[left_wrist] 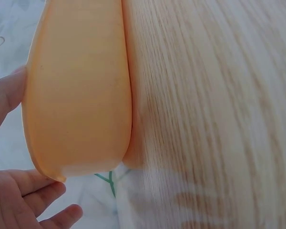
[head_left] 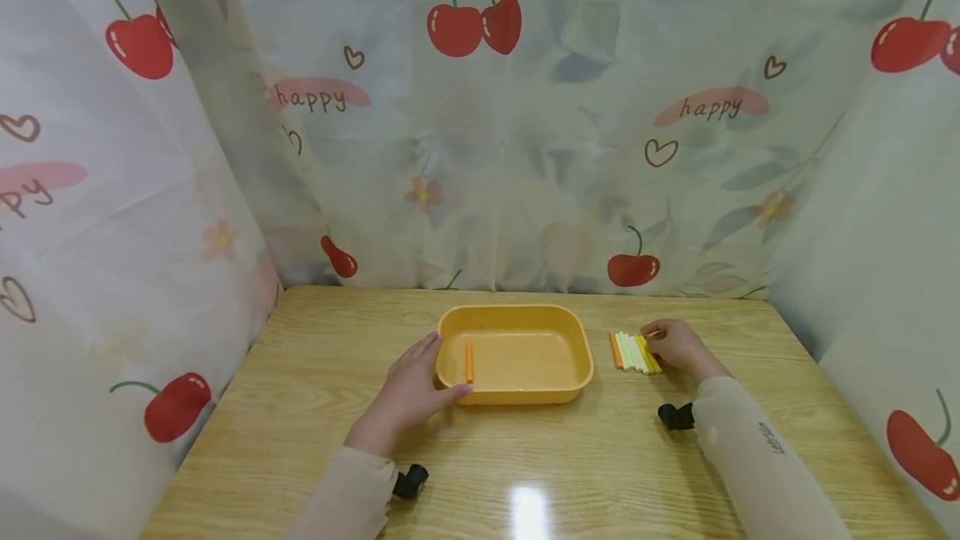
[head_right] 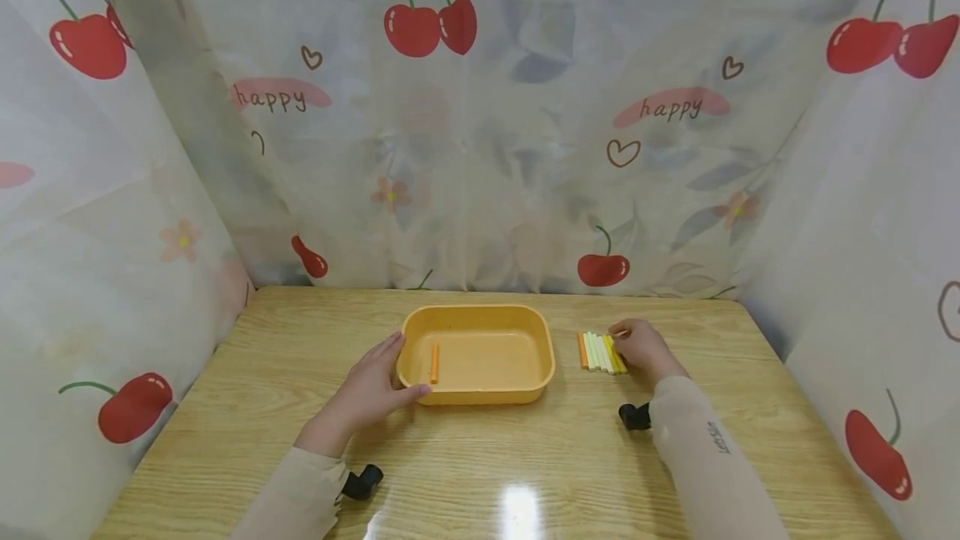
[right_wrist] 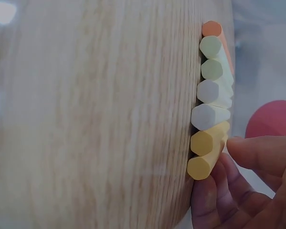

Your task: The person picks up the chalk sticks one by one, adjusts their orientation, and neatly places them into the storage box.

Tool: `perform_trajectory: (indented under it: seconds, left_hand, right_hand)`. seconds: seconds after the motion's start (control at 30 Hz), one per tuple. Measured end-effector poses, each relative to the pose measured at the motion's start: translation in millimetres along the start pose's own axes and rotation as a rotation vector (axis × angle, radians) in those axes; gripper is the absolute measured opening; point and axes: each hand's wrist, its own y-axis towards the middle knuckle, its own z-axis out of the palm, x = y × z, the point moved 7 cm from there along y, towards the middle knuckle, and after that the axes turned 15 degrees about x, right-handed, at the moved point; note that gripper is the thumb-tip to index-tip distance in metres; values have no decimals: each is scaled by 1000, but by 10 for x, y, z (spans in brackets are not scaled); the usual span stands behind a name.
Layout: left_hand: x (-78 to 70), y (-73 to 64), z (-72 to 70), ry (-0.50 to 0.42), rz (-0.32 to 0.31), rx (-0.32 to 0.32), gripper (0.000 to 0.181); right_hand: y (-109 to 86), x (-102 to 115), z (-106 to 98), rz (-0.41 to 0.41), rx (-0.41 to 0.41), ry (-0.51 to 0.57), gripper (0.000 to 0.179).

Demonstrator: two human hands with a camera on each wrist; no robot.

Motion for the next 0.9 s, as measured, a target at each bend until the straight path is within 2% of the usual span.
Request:
perform_trajectory:
  seconds: [0.27,0.5,0.7,0.9]
  left_hand:
    - [-9,-15,-7,-5,3,-2,102]
    - [-9,-13,1,-13,5,0,102]
    - [-8,-8,4,-14,2,-3,101]
    - [-4,-11,2,-11,-3,-1,102]
  right_hand:
    - [20,5,12,-5,5,-98,36]
    - [0,19,-1,36,12,-175,38]
    - [5,45,5,13,18,-267,37]
    - [-20,73,9,8,22,-281,36]
